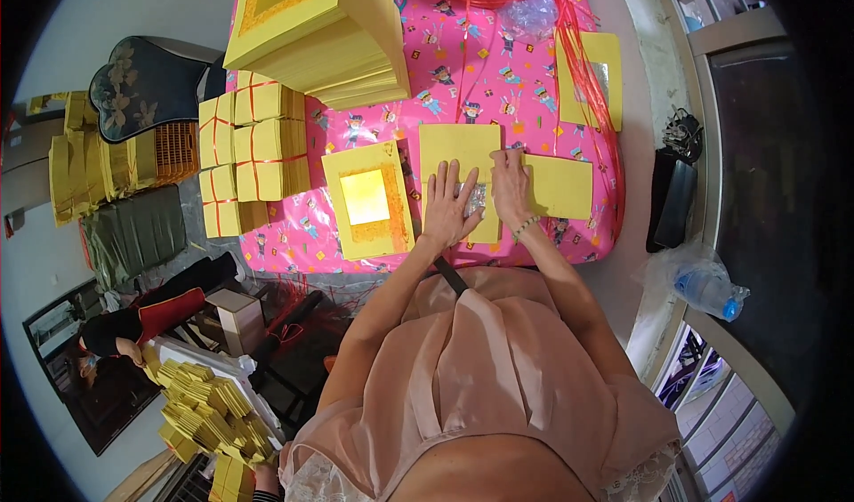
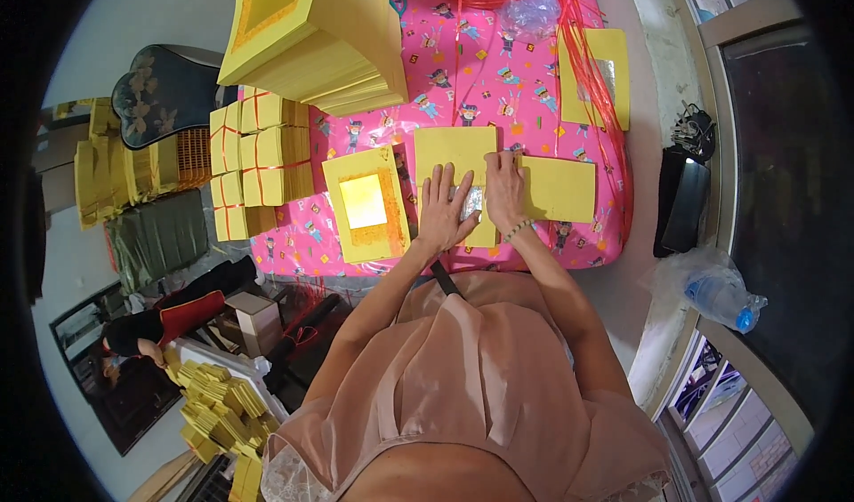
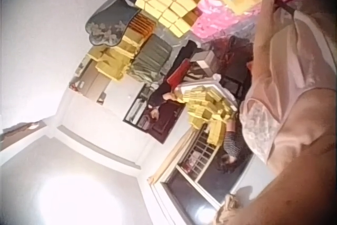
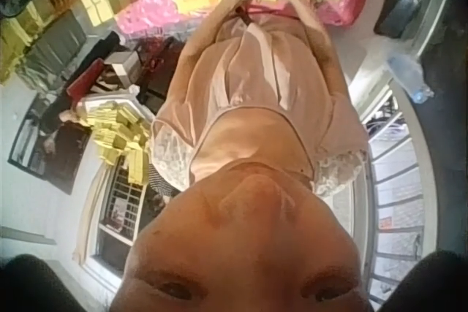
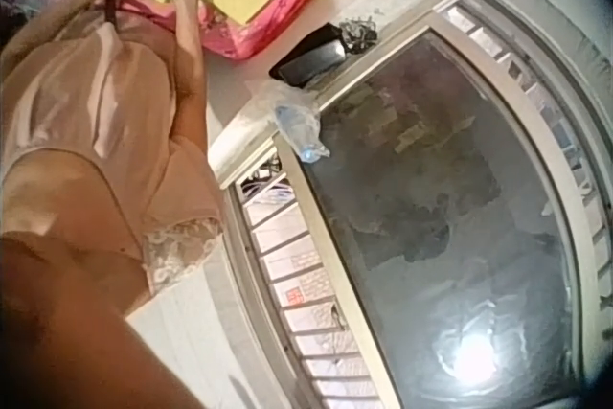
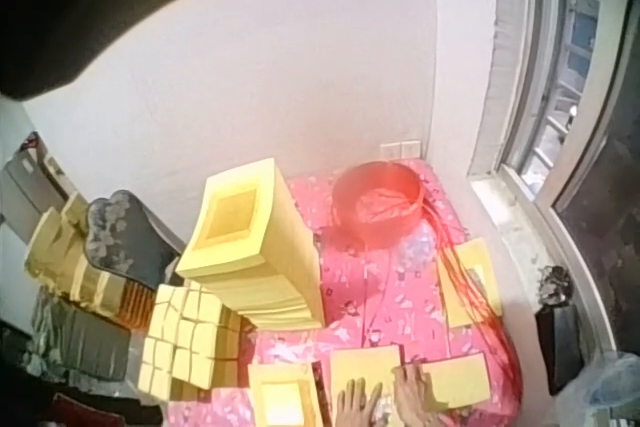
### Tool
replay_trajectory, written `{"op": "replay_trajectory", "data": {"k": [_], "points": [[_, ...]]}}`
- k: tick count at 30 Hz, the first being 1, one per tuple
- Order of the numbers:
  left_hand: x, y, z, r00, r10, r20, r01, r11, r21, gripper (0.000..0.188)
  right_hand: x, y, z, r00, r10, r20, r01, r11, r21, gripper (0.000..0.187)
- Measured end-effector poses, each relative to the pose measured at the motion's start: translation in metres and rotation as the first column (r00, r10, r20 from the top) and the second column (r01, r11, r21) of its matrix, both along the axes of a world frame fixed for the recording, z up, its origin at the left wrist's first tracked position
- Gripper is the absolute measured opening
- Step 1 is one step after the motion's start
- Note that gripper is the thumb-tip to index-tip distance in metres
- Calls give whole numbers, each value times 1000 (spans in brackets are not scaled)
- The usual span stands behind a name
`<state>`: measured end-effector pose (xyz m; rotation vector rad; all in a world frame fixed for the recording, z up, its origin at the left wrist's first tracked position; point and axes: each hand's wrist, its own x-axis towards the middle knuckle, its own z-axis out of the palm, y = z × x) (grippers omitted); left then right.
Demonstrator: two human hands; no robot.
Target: Tying bundles of yellow paper with red string.
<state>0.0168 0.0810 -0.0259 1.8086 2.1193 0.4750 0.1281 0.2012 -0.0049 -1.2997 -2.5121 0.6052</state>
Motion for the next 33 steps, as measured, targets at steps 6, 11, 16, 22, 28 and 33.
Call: {"op": "replay_trajectory", "data": {"k": [6, 11, 16, 22, 28, 33], "points": [[-1, -1, -3, 999, 5, 49, -6, 1000, 16, 80, -4, -2, 18, 998, 60, 31, -63, 993, 100, 16], [-4, -1, -10, 1000, -20, -1, 20, 1000, 16, 85, -10, -11, 11, 988, 152, 1, -144, 942, -302, 13], [-4, -1, -8, 1000, -16, 8, 16, 1000, 0, 87, -8, -13, -3, 987, 161, 9, -151, 941, -303, 17], [-22, -6, 2, 996, -53, 76, 55, 998, -22, 93, -8, -10, -15, 980, 188, 64, -162, 944, -288, 21], [-43, -13, 1, 990, -140, 5, 140, 988, -59, 97, -9, -14, -20, 984, 170, 60, -151, 959, -241, 26], [-41, -13, 0, 990, -138, -14, 137, 988, -71, 97, -13, -14, -19, 991, 119, 55, -105, 971, -214, 27]]}}
